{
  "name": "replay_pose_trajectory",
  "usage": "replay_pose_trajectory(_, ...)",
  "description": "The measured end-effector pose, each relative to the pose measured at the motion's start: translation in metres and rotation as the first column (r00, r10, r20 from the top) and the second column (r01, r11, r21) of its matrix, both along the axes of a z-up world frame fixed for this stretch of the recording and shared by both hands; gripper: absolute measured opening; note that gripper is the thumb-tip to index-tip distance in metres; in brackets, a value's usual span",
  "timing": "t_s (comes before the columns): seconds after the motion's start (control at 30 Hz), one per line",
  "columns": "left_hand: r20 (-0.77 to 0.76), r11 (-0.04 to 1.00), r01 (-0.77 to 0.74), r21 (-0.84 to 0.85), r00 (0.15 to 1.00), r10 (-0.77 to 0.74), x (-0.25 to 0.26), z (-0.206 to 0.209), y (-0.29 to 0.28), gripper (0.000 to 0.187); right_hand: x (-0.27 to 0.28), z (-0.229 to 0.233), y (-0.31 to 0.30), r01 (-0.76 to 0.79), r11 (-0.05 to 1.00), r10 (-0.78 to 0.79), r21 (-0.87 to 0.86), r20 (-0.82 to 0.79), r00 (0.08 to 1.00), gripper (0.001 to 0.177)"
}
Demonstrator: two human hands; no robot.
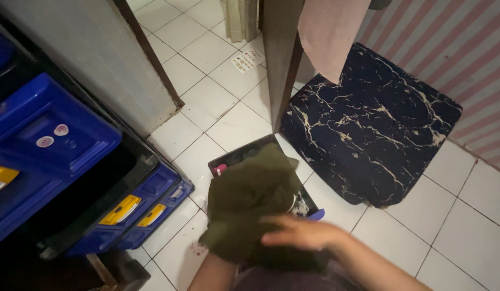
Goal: The person opens a drawer in a blue plastic storage unit and removes various pieces of clothing. They fold each item individually by hand, including a green shirt, a pink and white striped cloth, a patterned cloth, a pink dress, a pink sock, a yellow sock, a white sock, and a grey sock, placing the folded items onto a nearby stool.
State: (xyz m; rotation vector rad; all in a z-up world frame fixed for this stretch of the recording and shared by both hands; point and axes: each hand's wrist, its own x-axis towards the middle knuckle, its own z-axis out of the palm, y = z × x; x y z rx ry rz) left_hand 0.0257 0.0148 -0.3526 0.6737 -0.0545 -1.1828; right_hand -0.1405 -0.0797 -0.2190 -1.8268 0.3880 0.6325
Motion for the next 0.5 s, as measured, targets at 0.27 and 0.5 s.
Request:
replay_pose_trajectory(0.27,0.040,0.975,0.186,0.123,0.980,-0.192,0.008,-0.028,-0.016,0.064,0.018,-0.043,-0.097,0.553,0.812,-0.453,-0.186,0.397,0.798,0.072)
replay_pose_trajectory(0.5,-0.023,0.698,0.620,0.359,0.753,-0.657,0.001,-0.093,-0.020,0.062,-0.040,-0.127,-0.093,0.687,0.338,-0.601,0.643,-0.414,0.684,0.069)
